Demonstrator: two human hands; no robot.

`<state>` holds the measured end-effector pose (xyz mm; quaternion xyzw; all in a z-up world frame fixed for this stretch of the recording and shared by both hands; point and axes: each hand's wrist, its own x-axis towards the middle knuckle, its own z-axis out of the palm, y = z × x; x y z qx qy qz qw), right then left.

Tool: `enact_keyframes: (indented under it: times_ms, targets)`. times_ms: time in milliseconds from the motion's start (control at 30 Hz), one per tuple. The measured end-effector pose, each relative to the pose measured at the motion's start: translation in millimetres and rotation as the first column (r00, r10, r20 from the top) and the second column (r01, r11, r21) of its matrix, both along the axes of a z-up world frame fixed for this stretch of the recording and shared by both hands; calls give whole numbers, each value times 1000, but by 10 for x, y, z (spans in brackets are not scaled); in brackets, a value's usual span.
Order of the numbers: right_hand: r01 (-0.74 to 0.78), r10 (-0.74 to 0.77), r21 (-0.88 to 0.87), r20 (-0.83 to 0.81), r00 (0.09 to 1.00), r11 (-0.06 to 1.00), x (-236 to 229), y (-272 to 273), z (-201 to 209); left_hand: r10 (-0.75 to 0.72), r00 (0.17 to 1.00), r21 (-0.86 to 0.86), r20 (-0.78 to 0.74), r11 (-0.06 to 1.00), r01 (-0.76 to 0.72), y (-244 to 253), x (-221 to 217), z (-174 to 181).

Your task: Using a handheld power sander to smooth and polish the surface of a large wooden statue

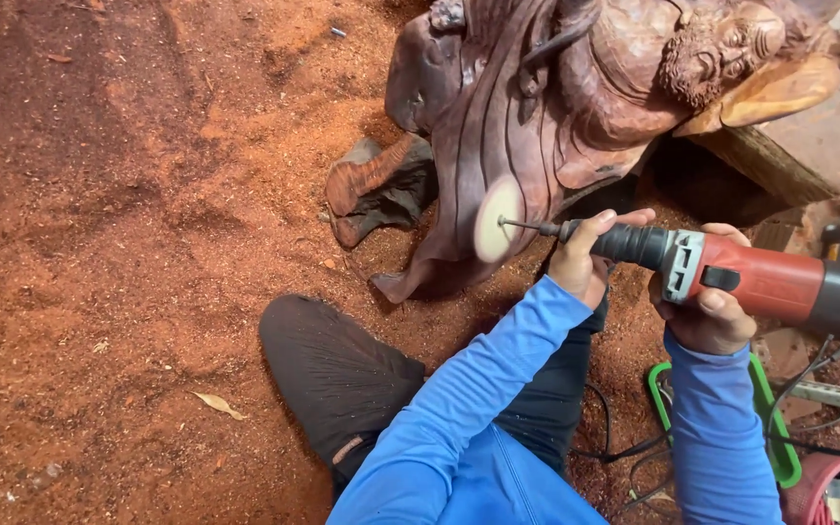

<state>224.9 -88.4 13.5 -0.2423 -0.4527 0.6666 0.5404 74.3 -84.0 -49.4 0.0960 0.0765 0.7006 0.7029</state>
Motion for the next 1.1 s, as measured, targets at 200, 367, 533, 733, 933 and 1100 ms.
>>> enact_keyframes:
  times_ms: [200, 367, 533, 733, 933, 1100]
  targets:
    - [22, -22, -2, -16, 1000, 1000, 124, -139, -137, 7, 1000, 25, -28, 1000, -6, -117, 110, -143]
    - [-3, 3, -52, -1, 1000, 999, 197, -281, -268, -25, 999, -65, 23, 998, 27, -389, 148, -233]
    - [26, -29, -35, -112, 993, 999, 159, -375, -492, -70, 995, -65, -70, 996, 66, -369, 127, -312]
    - [69, -85, -92, -183, 979, 993, 195, -543, -700, -138, 976, -102, -168, 987, 122, -497, 179, -505]
    - [0, -31, -135, -224, 974, 991, 301, -656, -886, -126, 977, -198, -174, 976, 91, -715, 184, -516]
    - [56, -78, -95, -245, 966, 994, 280, -640, -732, -150, 962, -126, -230, 984, 123, -536, 214, -369]
